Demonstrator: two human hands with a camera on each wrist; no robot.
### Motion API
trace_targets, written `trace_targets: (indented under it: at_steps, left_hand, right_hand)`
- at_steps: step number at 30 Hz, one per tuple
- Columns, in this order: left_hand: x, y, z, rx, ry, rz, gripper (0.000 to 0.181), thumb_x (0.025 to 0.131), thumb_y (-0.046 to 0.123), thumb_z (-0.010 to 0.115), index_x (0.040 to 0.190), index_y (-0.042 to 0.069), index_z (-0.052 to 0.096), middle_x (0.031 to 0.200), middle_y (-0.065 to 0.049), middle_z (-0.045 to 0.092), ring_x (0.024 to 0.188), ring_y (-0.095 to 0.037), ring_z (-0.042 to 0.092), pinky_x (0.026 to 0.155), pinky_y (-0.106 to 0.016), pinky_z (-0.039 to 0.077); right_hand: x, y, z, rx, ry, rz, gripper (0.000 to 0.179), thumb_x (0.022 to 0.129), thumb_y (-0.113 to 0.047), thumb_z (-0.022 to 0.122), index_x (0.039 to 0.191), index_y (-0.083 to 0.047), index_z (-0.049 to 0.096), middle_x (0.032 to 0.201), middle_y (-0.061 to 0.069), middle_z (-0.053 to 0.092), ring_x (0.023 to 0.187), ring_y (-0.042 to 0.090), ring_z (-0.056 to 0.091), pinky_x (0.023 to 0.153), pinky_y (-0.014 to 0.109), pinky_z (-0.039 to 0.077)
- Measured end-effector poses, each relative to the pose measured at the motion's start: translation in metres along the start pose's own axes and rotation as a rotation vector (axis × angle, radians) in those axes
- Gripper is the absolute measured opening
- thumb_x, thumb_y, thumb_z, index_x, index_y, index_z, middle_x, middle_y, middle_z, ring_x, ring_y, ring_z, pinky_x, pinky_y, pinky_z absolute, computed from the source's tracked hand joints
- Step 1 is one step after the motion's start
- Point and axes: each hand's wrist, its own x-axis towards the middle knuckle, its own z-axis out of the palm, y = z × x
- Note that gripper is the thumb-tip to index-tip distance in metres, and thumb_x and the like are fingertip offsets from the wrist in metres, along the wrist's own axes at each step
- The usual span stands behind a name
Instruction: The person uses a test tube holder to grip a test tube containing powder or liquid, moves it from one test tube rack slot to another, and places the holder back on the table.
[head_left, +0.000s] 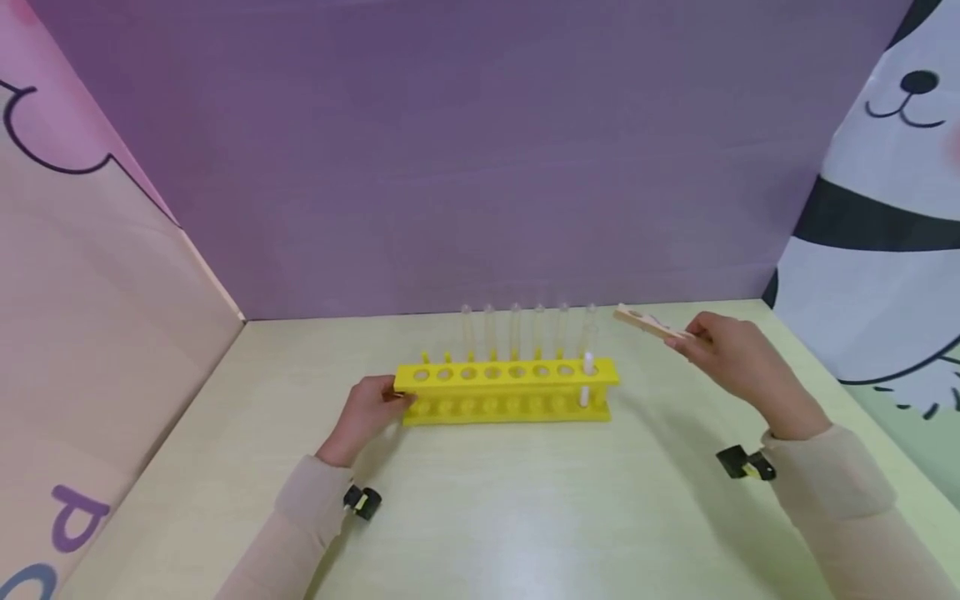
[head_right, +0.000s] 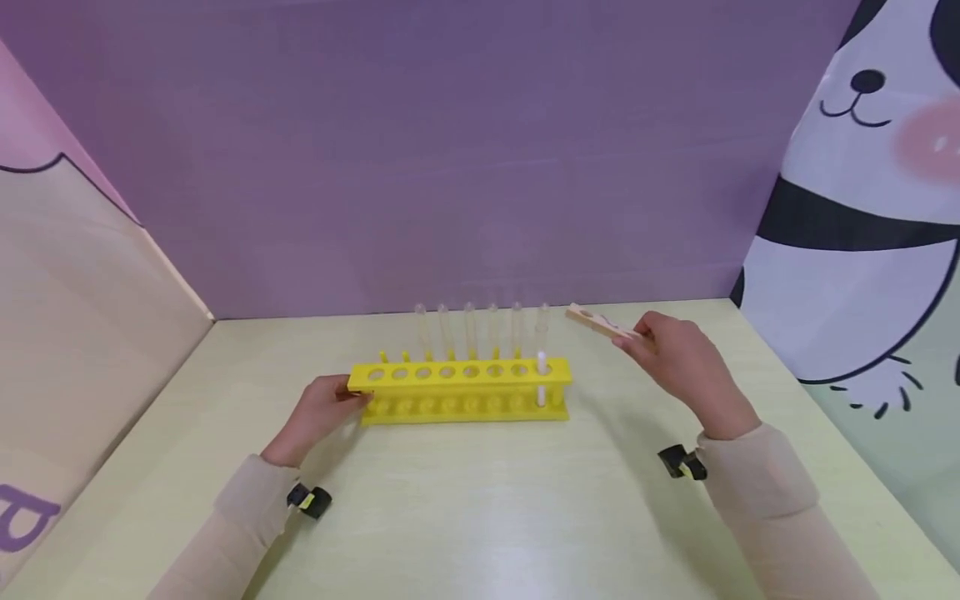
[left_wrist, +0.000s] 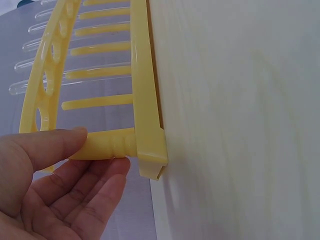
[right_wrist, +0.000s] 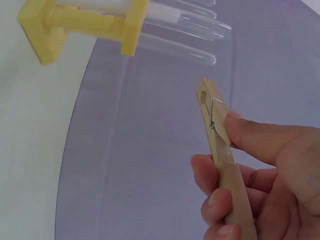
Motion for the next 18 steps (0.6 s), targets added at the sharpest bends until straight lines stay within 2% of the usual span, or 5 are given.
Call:
trace_targets:
  at_steps: [7, 14, 18]
  left_hand:
    - [0.0, 0.0, 0.001, -0.003, 0.003, 0.004, 0.028, 0.087, 0.01, 0.065, 0.112, -0.001, 0.065, 0.099, -0.011, 0.068, 0.077, -0.018, 0.056, 0.067, -0.029, 0.05]
    - [0.002, -0.002, 0.003, -0.011, -0.003, -0.015, 0.028, 0.086, 0.011, 0.065, 0.112, 0.001, 0.065, 0.098, -0.008, 0.067, 0.076, -0.018, 0.055, 0.067, -0.028, 0.05]
    - [0.002, -0.002, 0.002, -0.01, 0.001, -0.014, 0.028, 0.086, 0.01, 0.065, 0.113, 0.0, 0.065, 0.097, -0.008, 0.067, 0.076, -0.018, 0.054, 0.067, -0.027, 0.049]
  right_hand:
    - [0.001, -0.007, 0.001, 0.0, 0.073, -0.069, 0.034, 0.096, -0.033, 0.054, 0.093, 0.0, 0.059, 0.06, 0.001, 0.048, 0.053, 0.017, 0.04, 0.049, 0.03, 0.034]
    - [0.002, -0.015, 0.003, 0.003, 0.068, -0.091, 0.033, 0.096, -0.034, 0.052, 0.095, -0.001, 0.055, 0.063, 0.002, 0.047, 0.054, 0.017, 0.04, 0.049, 0.03, 0.033]
    - [0.002, -0.02, 0.005, -0.003, 0.105, -0.134, 0.029, 0.096, -0.031, 0.054, 0.094, -0.002, 0.052, 0.061, 0.002, 0.044, 0.051, 0.017, 0.038, 0.047, 0.03, 0.032]
